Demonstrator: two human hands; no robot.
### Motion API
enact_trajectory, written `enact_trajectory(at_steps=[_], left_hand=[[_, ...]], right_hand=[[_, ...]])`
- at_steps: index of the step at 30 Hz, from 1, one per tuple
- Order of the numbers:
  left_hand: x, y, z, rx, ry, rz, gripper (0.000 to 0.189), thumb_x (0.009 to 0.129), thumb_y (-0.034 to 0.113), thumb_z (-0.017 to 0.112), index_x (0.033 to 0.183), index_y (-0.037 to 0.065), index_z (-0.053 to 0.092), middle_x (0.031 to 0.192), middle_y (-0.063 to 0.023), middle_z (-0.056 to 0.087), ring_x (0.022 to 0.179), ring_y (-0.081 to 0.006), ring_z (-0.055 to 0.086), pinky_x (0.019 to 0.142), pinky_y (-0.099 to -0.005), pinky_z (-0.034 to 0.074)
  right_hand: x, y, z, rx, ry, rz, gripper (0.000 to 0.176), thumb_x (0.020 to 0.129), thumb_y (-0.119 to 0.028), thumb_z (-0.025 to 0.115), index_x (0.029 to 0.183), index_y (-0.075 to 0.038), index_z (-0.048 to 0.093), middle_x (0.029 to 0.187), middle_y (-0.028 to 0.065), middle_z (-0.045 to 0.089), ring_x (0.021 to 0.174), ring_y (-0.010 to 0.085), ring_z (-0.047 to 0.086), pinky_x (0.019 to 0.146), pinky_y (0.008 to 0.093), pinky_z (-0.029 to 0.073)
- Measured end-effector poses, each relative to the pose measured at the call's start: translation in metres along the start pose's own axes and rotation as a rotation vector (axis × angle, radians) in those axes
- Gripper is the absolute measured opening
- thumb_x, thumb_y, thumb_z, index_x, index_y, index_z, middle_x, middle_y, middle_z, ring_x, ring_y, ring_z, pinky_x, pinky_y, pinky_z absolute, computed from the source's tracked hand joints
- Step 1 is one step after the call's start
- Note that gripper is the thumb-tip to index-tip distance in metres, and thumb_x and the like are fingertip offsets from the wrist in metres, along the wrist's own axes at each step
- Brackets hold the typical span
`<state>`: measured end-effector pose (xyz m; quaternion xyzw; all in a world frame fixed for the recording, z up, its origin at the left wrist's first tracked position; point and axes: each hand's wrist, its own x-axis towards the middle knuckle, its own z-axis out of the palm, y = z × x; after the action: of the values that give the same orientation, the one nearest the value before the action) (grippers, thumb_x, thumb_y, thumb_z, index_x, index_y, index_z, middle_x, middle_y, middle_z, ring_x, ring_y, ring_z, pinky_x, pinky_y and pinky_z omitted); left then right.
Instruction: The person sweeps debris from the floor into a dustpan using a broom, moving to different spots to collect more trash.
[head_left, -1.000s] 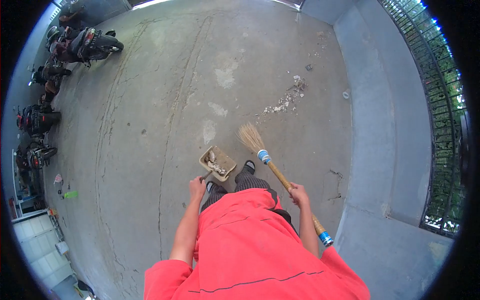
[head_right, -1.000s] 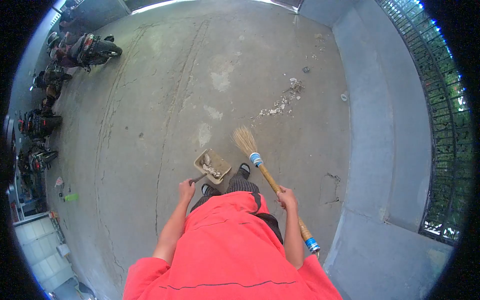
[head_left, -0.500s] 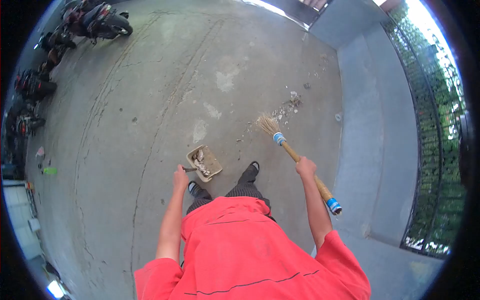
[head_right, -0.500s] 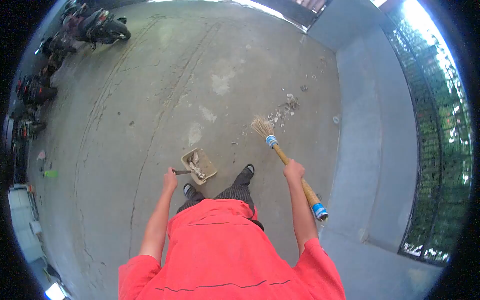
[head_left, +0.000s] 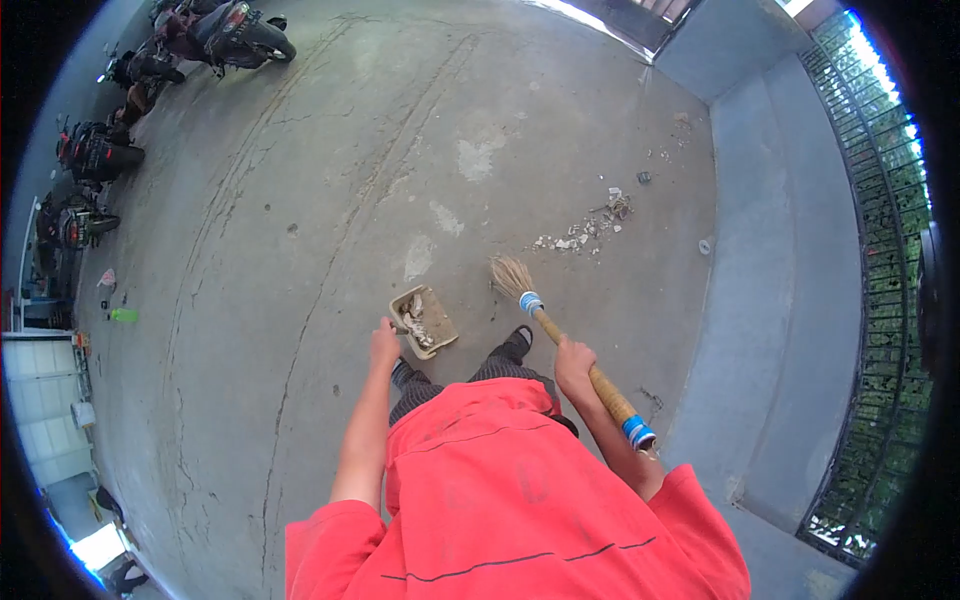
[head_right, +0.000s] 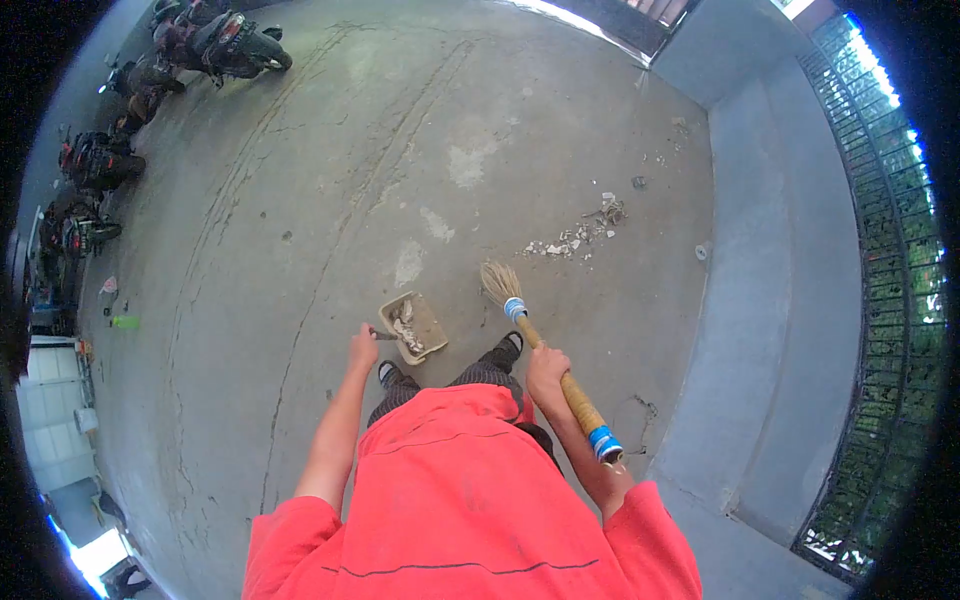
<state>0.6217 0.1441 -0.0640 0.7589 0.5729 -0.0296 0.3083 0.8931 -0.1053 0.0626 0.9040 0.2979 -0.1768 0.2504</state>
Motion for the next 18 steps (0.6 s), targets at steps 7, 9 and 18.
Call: enact_trajectory(at_steps=[7,9,18], left_hand=[[0.003,-0.006,-0.015,-0.012,0.016,0.042,0.016,0.086,0.013,0.049,0.101,0.008,0.048,0.082,-0.024,0.059,0.08,-0.0421,0.057,0.067,-0.0504,0.043],[0.001,-0.01,-0.021,-0.006,0.011,0.043,0.016,0.085,0.013,0.049,0.101,0.008,0.048,0.082,-0.0239,0.059,0.079,-0.0421,0.057,0.066,-0.0507,0.043],[0.0,-0.019,-0.021,-0.022,0.004,0.07,0.016,0.085,0.014,0.051,0.101,0.009,0.048,0.08,-0.0234,0.06,0.077,-0.0424,0.057,0.065,-0.0507,0.044]], right_hand=[[-0.043,-0.036,-0.011,-0.023,-0.103,-0.088,0.025,0.089,-0.025,0.041,0.102,-0.019,0.061,0.082,0.0049,0.065,0.076,0.0239,0.065,0.058,0.0395,0.052],[-0.049,-0.041,-0.01,0.053,-0.073,-0.089,0.021,0.086,-0.025,0.045,0.092,-0.016,0.063,0.081,0.0041,0.065,0.077,0.0243,0.065,0.057,0.0459,0.051],[-0.074,-0.031,-0.064,0.159,-0.17,-0.4,0.027,0.087,-0.034,0.044,0.095,-0.022,0.066,0.081,0.0116,0.065,0.078,0.0281,0.065,0.063,0.0393,0.051]])
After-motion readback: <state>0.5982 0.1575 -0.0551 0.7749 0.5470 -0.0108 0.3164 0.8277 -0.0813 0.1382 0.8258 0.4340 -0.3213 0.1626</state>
